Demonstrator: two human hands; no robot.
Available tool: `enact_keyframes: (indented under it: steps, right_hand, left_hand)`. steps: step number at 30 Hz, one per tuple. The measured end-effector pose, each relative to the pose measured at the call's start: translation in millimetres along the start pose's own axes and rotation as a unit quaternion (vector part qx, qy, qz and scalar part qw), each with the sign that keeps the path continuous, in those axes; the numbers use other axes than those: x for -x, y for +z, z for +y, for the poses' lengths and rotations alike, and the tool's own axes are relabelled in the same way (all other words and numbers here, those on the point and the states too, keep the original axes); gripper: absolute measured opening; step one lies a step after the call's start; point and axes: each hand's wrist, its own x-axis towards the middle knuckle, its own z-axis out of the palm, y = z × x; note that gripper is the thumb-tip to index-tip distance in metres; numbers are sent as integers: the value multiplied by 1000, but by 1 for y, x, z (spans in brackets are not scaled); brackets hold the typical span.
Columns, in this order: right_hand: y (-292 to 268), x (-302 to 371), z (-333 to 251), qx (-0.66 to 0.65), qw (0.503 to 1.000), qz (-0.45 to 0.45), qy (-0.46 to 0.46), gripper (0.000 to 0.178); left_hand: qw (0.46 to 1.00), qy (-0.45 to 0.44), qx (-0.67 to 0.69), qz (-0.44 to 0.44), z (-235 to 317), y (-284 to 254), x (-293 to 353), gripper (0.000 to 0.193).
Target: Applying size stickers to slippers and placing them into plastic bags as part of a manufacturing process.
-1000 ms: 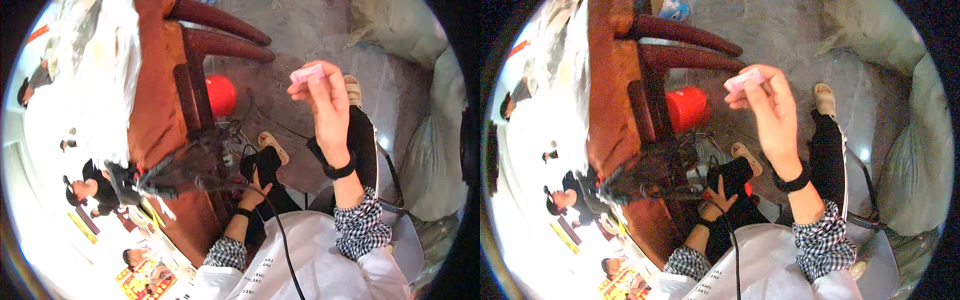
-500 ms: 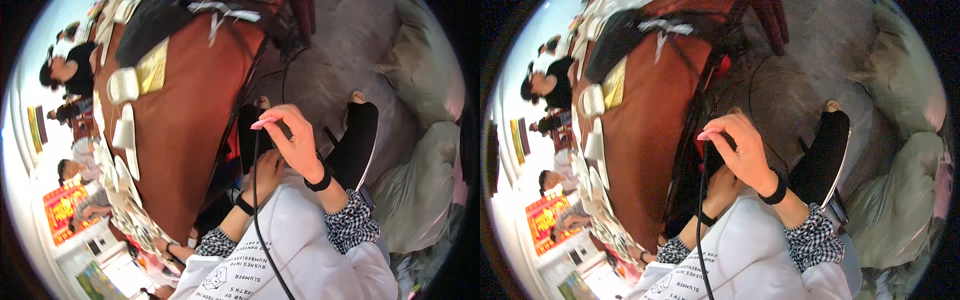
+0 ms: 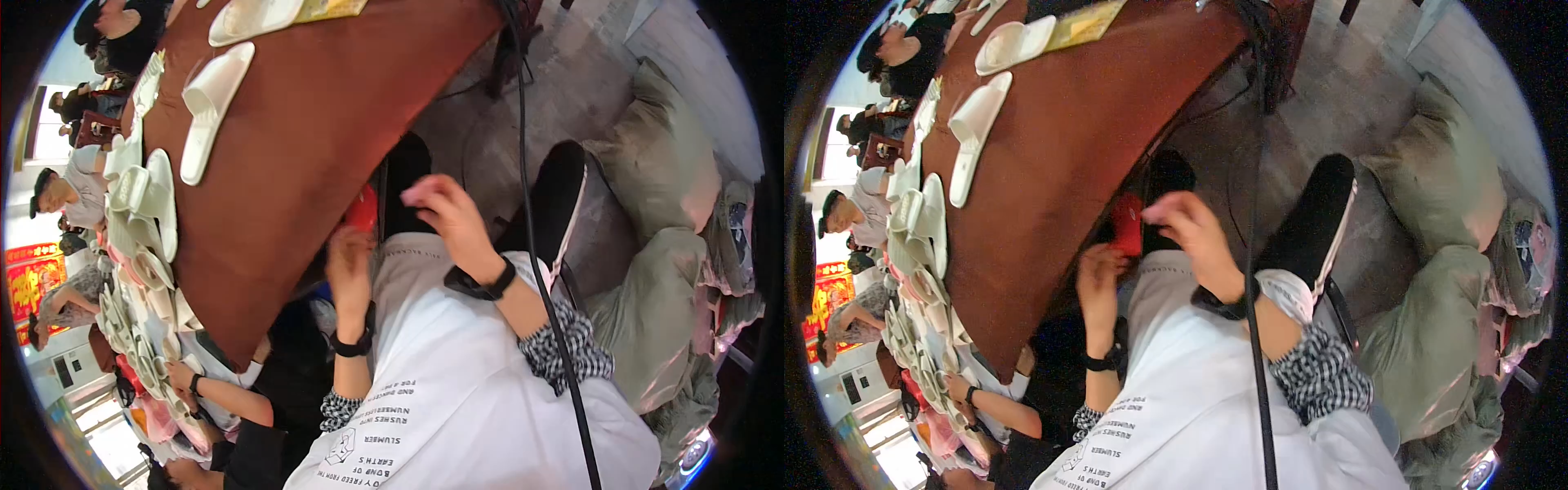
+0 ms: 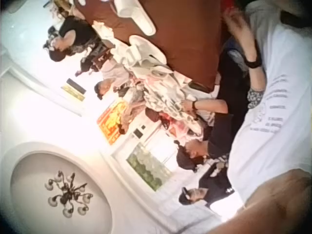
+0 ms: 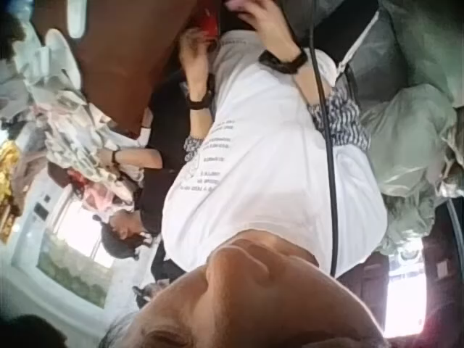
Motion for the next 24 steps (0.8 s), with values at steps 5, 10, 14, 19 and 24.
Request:
enact_keyframes:
  steps: [5,10,14,19,24]
  right_hand:
    - [24,-23,27,103,989,-84,-59,18]
    - [28,-15,39,162,969,-86,-167,18]
    - [30,-19,47,186,957,-120,-188,14]
    - [38,-24,51,118,971,-139,-156,16]
    - [35,-37,43,92,972,-114,-185,16]
  left_hand:
    - [985,50,-47,159,37,-9,8,25]
    - [978,66,-128,154,68,-35,6,24]
    - [973,113,-10,200,112,-38,-12,31]
    - [970,143,32,193,125,-39,-24,34]
    - [979,102,18,178,117,-48,-26,35]
